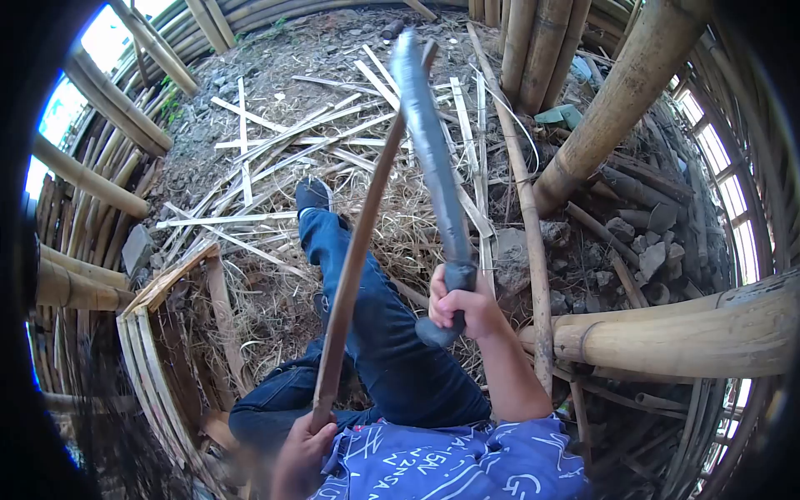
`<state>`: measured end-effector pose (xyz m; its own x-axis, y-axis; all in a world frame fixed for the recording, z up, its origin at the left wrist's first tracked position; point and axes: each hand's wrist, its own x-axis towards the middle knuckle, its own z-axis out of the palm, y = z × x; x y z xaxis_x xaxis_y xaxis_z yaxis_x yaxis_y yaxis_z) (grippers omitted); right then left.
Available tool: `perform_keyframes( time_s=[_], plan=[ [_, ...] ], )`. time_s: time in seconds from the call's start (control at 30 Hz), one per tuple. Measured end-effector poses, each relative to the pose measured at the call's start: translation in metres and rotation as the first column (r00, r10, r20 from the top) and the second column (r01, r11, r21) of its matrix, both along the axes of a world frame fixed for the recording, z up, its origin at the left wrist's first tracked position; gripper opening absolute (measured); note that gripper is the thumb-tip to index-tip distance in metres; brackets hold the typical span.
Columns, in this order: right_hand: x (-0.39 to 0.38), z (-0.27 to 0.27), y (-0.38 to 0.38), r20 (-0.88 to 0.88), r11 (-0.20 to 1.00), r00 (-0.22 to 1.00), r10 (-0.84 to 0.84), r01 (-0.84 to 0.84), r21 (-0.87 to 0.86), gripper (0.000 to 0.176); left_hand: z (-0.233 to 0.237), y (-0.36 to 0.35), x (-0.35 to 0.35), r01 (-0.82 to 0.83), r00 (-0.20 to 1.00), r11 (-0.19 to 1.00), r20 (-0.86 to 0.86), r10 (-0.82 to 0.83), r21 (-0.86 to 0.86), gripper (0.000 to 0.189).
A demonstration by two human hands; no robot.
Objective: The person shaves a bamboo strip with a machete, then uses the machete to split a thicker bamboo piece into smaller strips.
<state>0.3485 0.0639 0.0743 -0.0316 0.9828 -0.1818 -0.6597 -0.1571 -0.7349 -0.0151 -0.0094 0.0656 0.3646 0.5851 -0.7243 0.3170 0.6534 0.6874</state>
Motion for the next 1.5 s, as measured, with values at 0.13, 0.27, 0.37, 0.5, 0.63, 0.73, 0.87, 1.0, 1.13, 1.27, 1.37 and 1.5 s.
perform_keyframes(
  time_s=[0.13,0.27,0.37,0.5,0.63,0.73,0.87,1.0,1.13,1.27,1.37,1.5],
  plan=[
    [0.001,0.005,0.007,0.352,0.994,0.931,0.092,-0.062,-0.095,0.012,-0.011,-0.003,0.005,0.017,0.996,0.992,0.080,-0.027,0.124,0.022],
    [0.008,0.002,0.008,0.527,0.973,0.823,0.212,-0.129,-0.191,0.010,-0.004,0.001,0.007,0.091,0.993,0.987,0.061,-0.100,0.135,0.032],
    [0.014,-0.003,0.006,0.631,0.957,0.722,0.284,-0.171,-0.235,0.011,0.007,0.004,0.015,0.087,0.992,0.984,0.081,-0.101,0.153,0.038],
    [0.025,-0.014,0.008,0.629,0.955,0.725,0.281,-0.144,-0.260,0.012,0.013,0.004,0.020,0.190,0.976,0.944,-0.153,-0.152,0.269,0.037],
    [0.029,-0.028,0.008,0.852,0.963,0.455,0.259,-0.054,-0.264,0.010,0.016,0.004,0.021,0.292,0.938,0.898,-0.282,-0.202,0.330,0.039],
    [0.026,-0.042,0.008,0.901,0.973,0.371,0.226,-0.033,-0.230,0.009,0.020,0.004,0.026,0.305,0.928,0.892,-0.315,-0.199,0.335,0.040],
    [0.009,-0.055,0.017,0.908,0.989,0.395,0.137,0.004,-0.151,0.016,0.014,0.001,0.026,0.262,0.949,0.919,-0.250,-0.191,0.293,0.039],
    [-0.006,-0.062,0.025,0.932,1.000,0.361,0.027,-0.010,-0.025,0.027,0.005,-0.002,0.026,0.090,0.996,0.963,-0.001,-0.092,0.256,0.030],
    [-0.018,-0.051,0.022,0.939,0.999,0.340,-0.045,0.024,0.039,0.037,-0.006,0.011,0.013,0.176,0.973,0.984,0.154,-0.169,-0.032,0.027],
    [-0.010,-0.059,0.010,0.941,0.992,0.317,-0.117,0.073,0.099,0.028,-0.020,0.021,0.014,0.222,0.939,0.970,0.289,-0.185,-0.100,0.030],
    [-0.002,-0.054,0.004,0.945,0.984,0.276,-0.174,0.075,0.160,0.024,-0.039,0.024,0.014,0.303,0.889,0.948,0.387,-0.244,-0.099,0.033],
    [0.003,-0.049,-0.001,0.950,0.976,0.223,-0.219,0.048,0.214,0.020,-0.030,0.028,0.032,0.350,0.911,0.930,0.273,-0.310,-0.112,0.035]
  ],
)
